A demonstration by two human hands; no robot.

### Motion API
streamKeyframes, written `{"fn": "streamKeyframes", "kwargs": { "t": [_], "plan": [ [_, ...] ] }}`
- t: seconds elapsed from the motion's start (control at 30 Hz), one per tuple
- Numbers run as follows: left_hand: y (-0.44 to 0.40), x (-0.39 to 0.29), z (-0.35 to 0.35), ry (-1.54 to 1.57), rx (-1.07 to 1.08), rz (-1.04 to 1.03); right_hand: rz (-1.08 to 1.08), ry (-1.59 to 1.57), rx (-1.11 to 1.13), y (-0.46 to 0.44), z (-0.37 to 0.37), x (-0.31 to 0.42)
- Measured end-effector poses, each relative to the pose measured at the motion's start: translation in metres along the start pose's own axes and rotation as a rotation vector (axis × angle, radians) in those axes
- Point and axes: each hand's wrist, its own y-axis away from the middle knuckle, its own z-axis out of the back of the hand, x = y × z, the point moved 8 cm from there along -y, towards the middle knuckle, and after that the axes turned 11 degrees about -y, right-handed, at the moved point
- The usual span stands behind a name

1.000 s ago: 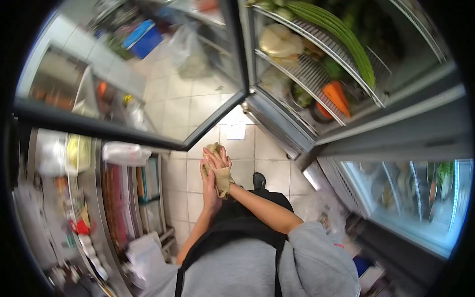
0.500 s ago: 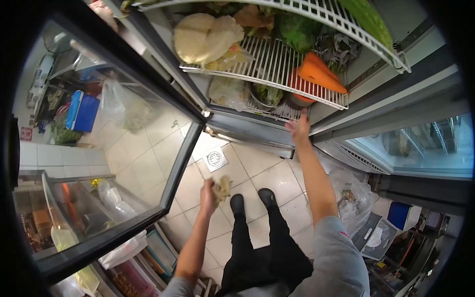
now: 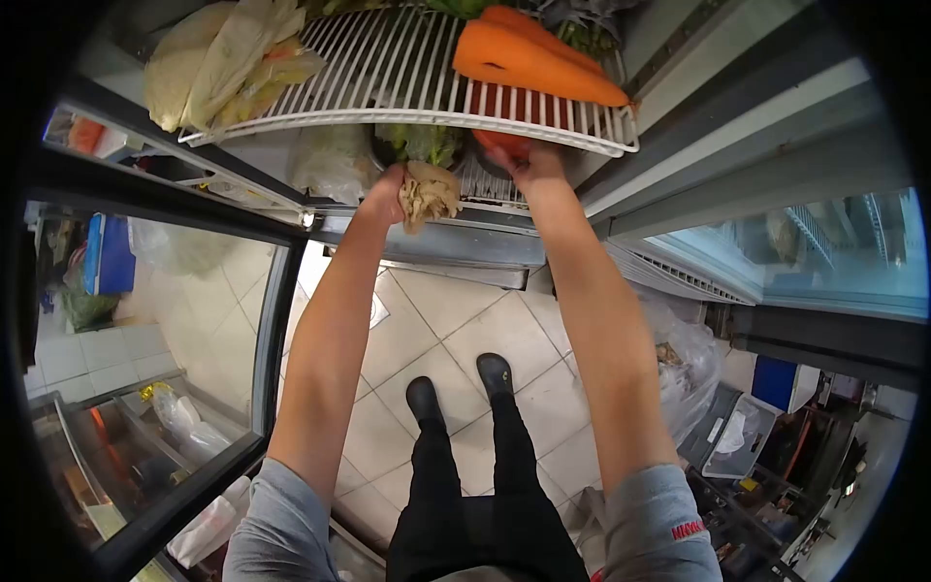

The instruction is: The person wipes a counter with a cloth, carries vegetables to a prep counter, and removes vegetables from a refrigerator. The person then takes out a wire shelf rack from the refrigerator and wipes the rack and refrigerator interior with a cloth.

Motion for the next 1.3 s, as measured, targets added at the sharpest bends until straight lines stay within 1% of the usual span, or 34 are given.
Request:
{"fn": "streamKeyframes", "kwargs": {
  "t": [0.03,0.07,0.13,0.17,0.23,0.27,0.3,0.33,0.4,0.43,0.47,0.5,0.53,0.57,0.6,0.63,0.67,0.7,0.73,0.77,0.8,0.87,0.9,0.93,1.0,1.03,1.07,1.1,1.13,1.17,1.2,1.23,1.27,1.3],
  "plan": [
    [-0.002,0.002,0.0,0.01,0.01,-0.01,-0.08,-0.022,-0.009,0.001,0.005,-0.005],
    [0.004,0.009,0.006,0.157,-0.062,-0.05,-0.109,-0.046,-0.082,0.006,0.013,-0.004],
    [0.007,0.01,0.008,0.222,-0.076,-0.076,-0.126,-0.079,-0.171,0.021,0.019,-0.002],
    [0.013,0.013,0.011,0.292,-0.094,-0.087,-0.132,-0.073,-0.166,0.028,0.022,-0.001],
    [0.032,0.012,0.014,0.275,-0.107,-0.094,-0.088,-0.029,-0.078,0.034,0.028,0.004],
    [0.047,0.01,0.016,0.257,-0.13,-0.148,-0.103,-0.023,-0.063,0.038,0.028,0.005],
    [0.064,0.009,0.018,0.239,-0.158,-0.203,-0.189,-0.016,-0.052,0.046,0.027,0.0],
    [0.068,0.028,0.029,0.267,-0.191,-0.122,-0.277,-0.004,-0.036,0.054,0.026,-0.006],
    [0.087,0.059,0.043,0.268,-0.254,-0.164,-0.257,0.011,0.161,0.079,0.017,-0.008],
    [0.109,0.075,0.05,0.152,-0.316,-0.187,-0.234,0.06,0.239,0.092,0.016,-0.008],
    [0.124,0.107,0.058,0.225,-0.416,-0.122,-0.183,0.0,0.26,0.114,0.014,-0.005],
    [0.132,0.146,0.075,0.121,-0.456,-0.131,-0.291,0.013,0.267,0.114,0.031,-0.01],
    [0.184,0.151,0.059,0.208,-0.462,-0.19,-0.437,-0.028,0.344,0.107,0.059,-0.017],
    [0.223,0.174,0.058,0.18,-0.58,-0.102,-0.413,0.124,0.197,0.137,0.051,-0.012],
    [0.245,0.217,0.063,0.198,-0.6,0.004,-0.32,0.241,0.133,0.158,0.049,-0.009],
    [0.292,0.232,0.055,0.32,-0.676,-0.032,-0.344,0.368,0.259,0.19,0.029,-0.009],
    [0.321,0.269,0.053,0.473,-0.7,-0.02,-0.447,0.468,0.172,0.207,0.037,-0.009],
    [0.376,0.274,0.043,0.548,-0.783,-0.161,-0.49,0.515,0.146,0.216,0.043,-0.01],
    [0.424,0.297,0.036,0.59,-0.882,-0.141,-0.59,0.624,0.167,0.23,0.043,-0.019],
    [0.475,0.318,0.022,0.725,-0.95,-0.081,-0.755,0.734,0.23,0.27,0.025,-0.032],
    [0.533,0.326,0.005,0.827,-1.021,0.018,-0.884,0.795,0.291,0.277,0.032,-0.046],
    [0.613,0.375,-0.011,1.142,-1.3,-0.087,-0.979,0.902,0.42,0.348,-0.001,-0.08],
    [0.657,0.397,-0.009,0.968,-1.402,-0.114,-0.988,0.96,0.478,0.386,-0.018,-0.099],
    [0.694,0.412,-0.009,1.076,-1.436,-0.31,-1.059,1.028,0.567,0.421,-0.033,-0.12],
    [0.773,0.445,-0.011,1.161,-1.566,-0.426,-1.204,1.113,0.759,0.502,-0.059,-0.168],
    [0.813,0.441,-0.016,1.203,-1.607,-0.472,-1.283,1.128,0.866,0.545,-0.072,-0.195],
    [0.852,0.442,-0.016,1.236,-1.644,-0.521,-1.27,1.177,0.967,0.589,-0.085,-0.22],
    [0.884,0.47,0.0,1.143,-1.639,-0.515,-1.298,1.176,1.052,0.64,-0.101,-0.241],
    [0.916,0.468,0.008,1.123,-1.591,-0.633,-1.342,1.181,1.144,0.683,-0.11,-0.268],
    [0.944,0.468,0.014,1.109,-1.589,-0.636,-1.346,1.165,1.226,0.728,-0.121,-0.293],
    [0.979,0.463,0.027,1.123,-1.603,-0.773,-1.393,1.163,1.323,0.785,-0.134,-0.304],
    [1.006,0.466,0.035,1.15,-1.607,-0.898,-1.423,1.01,1.39,0.834,-0.14,-0.327],
    [1.029,0.476,0.046,1.141,-1.598,-0.882,-1.485,1.039,1.409,0.878,-0.144,-0.339],
    [1.053,0.482,0.064,1.118,-1.537,-0.954,-1.509,0.992,1.402,0.916,-0.14,-0.373]
  ]
}}
